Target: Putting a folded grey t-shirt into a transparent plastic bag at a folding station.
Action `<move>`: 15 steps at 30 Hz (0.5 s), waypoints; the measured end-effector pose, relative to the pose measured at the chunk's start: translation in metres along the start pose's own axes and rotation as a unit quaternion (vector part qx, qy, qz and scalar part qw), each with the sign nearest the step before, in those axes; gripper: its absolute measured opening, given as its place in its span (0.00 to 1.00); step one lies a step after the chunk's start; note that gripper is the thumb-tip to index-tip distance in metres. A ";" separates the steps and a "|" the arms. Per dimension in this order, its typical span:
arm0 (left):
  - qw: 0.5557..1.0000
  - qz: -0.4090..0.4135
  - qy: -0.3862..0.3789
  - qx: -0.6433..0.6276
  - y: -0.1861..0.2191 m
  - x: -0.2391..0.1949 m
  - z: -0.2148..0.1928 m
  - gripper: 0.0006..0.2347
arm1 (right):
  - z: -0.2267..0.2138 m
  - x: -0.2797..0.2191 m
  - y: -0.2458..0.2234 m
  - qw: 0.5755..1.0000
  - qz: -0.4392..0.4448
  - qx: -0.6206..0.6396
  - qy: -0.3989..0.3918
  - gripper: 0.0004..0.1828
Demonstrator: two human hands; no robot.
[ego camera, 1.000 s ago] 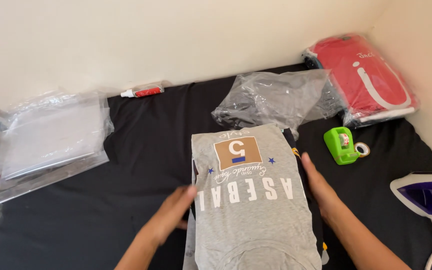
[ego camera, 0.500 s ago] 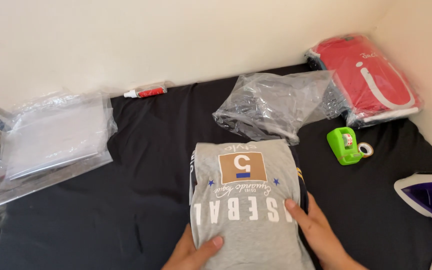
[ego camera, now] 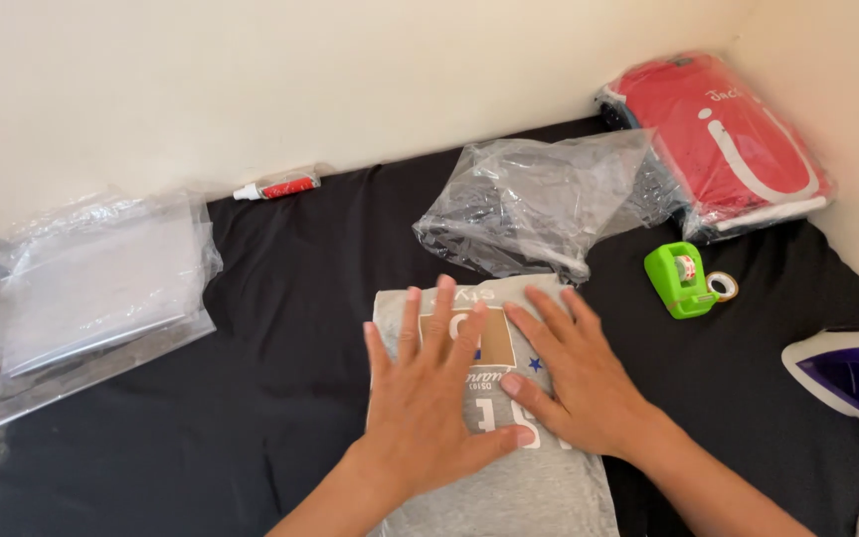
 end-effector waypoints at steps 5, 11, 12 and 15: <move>0.995 0.008 -0.096 -0.014 0.002 -0.001 0.040 0.52 | 0.018 -0.020 0.019 0.999 0.022 0.046 -0.020 0.41; 0.993 -0.024 -0.108 -0.032 0.001 -0.004 0.049 0.52 | 0.024 -0.029 0.029 0.991 0.049 0.127 -0.006 0.42; 0.992 -0.035 -0.113 -0.042 0.000 -0.006 0.050 0.52 | 0.026 -0.031 0.029 0.989 0.057 0.136 -0.007 0.42; 0.989 -0.050 -0.124 -0.057 -0.001 -0.007 0.053 0.53 | 0.027 -0.032 0.030 0.987 0.067 0.145 -0.009 0.43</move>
Point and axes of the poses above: each hand's wrist, its own x-axis towards the middle knuckle, its own z-axis out of the palm, y = z × x, the point moved 6 cm from there along x, towards the middle knuckle, and after that the axes turned 10 degrees about y, right-handed, at the moved point
